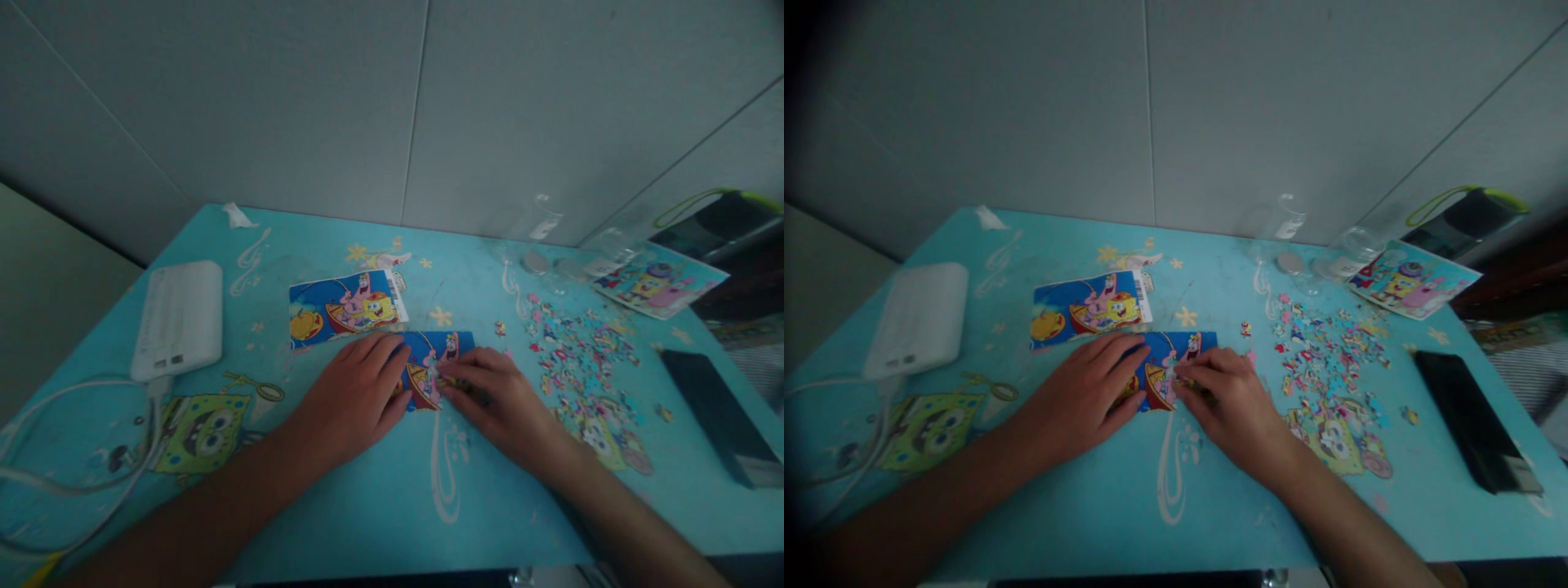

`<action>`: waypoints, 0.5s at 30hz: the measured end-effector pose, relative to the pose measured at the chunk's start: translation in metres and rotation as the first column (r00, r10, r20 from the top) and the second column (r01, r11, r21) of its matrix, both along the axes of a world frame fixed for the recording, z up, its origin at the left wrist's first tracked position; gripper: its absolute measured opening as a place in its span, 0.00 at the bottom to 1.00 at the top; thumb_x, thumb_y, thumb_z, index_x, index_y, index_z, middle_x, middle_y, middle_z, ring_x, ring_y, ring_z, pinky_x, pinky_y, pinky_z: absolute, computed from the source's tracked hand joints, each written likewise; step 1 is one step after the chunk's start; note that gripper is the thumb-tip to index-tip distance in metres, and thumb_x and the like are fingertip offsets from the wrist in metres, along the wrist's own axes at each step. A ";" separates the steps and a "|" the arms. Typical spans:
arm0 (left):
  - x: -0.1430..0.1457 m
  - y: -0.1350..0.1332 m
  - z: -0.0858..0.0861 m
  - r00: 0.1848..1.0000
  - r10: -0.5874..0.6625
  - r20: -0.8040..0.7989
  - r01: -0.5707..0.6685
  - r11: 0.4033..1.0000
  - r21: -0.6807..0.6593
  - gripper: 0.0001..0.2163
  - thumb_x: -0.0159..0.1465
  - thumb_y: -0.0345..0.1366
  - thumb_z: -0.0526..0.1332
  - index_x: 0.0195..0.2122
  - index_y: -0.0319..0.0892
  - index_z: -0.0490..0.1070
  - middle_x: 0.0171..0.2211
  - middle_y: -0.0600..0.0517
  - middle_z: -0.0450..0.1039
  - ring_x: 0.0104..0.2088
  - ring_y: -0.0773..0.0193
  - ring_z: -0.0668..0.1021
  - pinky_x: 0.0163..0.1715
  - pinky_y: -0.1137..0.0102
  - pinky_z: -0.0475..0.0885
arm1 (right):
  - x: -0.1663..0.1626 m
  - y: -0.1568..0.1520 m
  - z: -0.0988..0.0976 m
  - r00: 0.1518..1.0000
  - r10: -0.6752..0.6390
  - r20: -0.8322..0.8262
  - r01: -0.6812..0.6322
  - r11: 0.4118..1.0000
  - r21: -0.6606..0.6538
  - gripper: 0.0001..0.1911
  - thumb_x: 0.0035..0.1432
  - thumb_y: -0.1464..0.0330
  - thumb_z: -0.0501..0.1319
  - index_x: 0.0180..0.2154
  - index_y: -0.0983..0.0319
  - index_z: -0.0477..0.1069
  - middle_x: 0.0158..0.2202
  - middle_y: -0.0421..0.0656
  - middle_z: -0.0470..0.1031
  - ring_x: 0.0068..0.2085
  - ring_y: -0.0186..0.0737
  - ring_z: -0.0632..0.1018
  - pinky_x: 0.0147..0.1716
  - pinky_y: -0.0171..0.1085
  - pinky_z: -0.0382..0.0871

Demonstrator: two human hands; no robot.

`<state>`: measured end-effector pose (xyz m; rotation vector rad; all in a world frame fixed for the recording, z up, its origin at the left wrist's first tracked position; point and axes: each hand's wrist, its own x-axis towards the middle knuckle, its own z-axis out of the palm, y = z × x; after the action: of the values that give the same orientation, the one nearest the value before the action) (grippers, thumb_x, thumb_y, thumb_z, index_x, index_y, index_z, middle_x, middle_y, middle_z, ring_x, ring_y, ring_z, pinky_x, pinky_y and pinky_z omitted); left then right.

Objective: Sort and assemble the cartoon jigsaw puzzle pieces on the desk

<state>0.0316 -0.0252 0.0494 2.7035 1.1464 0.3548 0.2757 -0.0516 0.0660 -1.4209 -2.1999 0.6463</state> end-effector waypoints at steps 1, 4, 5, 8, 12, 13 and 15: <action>0.000 0.000 0.000 1.000 0.000 0.002 0.000 1.000 -0.002 0.22 0.70 0.40 0.55 0.62 0.34 0.64 0.60 0.39 0.65 0.61 0.47 0.66 0.62 0.50 0.65 | -0.001 -0.001 -0.002 1.000 0.009 0.011 -0.009 1.000 -0.003 0.12 0.65 0.67 0.62 0.49 0.55 0.78 0.45 0.46 0.77 0.46 0.44 0.77 0.47 0.46 0.72; 0.001 0.000 0.000 1.000 0.009 0.008 -0.008 1.000 -0.009 0.22 0.69 0.40 0.56 0.62 0.35 0.64 0.60 0.40 0.65 0.62 0.47 0.66 0.62 0.51 0.65 | -0.002 -0.002 -0.008 0.999 0.017 0.030 -0.017 1.000 -0.005 0.14 0.64 0.68 0.63 0.50 0.55 0.78 0.46 0.46 0.76 0.46 0.45 0.76 0.47 0.47 0.72; 0.001 0.000 -0.001 1.000 0.011 0.009 -0.011 1.000 -0.011 0.22 0.69 0.39 0.56 0.62 0.35 0.64 0.60 0.40 0.64 0.62 0.47 0.65 0.62 0.51 0.65 | -0.002 -0.002 -0.009 0.999 0.018 0.029 -0.018 1.000 -0.004 0.13 0.64 0.68 0.63 0.50 0.55 0.78 0.46 0.46 0.76 0.46 0.45 0.76 0.47 0.47 0.72; 0.000 0.001 -0.002 1.000 0.010 0.013 -0.010 1.000 -0.003 0.22 0.69 0.40 0.56 0.62 0.36 0.64 0.61 0.41 0.64 0.62 0.48 0.65 0.63 0.52 0.65 | -0.001 0.000 -0.011 1.000 0.012 0.023 -0.011 1.000 -0.008 0.11 0.64 0.68 0.63 0.48 0.55 0.78 0.45 0.46 0.76 0.46 0.45 0.76 0.48 0.46 0.71; -0.001 0.002 -0.006 1.000 -0.005 0.008 0.005 0.999 0.042 0.22 0.69 0.39 0.56 0.62 0.36 0.64 0.60 0.40 0.66 0.61 0.49 0.67 0.62 0.52 0.65 | -0.003 0.001 -0.008 1.000 0.000 0.020 0.000 1.000 -0.018 0.09 0.62 0.68 0.65 0.45 0.57 0.77 0.45 0.45 0.76 0.46 0.44 0.76 0.48 0.44 0.70; -0.001 0.002 -0.009 1.000 -0.005 0.010 0.004 0.998 0.064 0.22 0.68 0.39 0.56 0.62 0.36 0.65 0.60 0.40 0.66 0.61 0.48 0.68 0.61 0.51 0.66 | -0.003 0.001 -0.007 1.000 -0.002 0.020 0.002 1.000 -0.020 0.09 0.61 0.68 0.65 0.45 0.58 0.77 0.45 0.44 0.76 0.47 0.43 0.76 0.49 0.44 0.69; -0.004 0.003 -0.017 1.000 -0.013 0.010 0.012 0.993 0.114 0.23 0.68 0.40 0.57 0.62 0.38 0.64 0.60 0.40 0.66 0.61 0.47 0.68 0.60 0.50 0.67 | -0.005 0.000 -0.005 1.000 -0.003 0.027 0.004 1.000 -0.015 0.09 0.60 0.68 0.66 0.44 0.59 0.76 0.45 0.44 0.77 0.47 0.43 0.76 0.50 0.43 0.68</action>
<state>0.0279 -0.0219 0.0322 2.8013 1.1384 0.4461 0.2703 -0.0515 0.0613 -1.4492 -2.2171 0.6477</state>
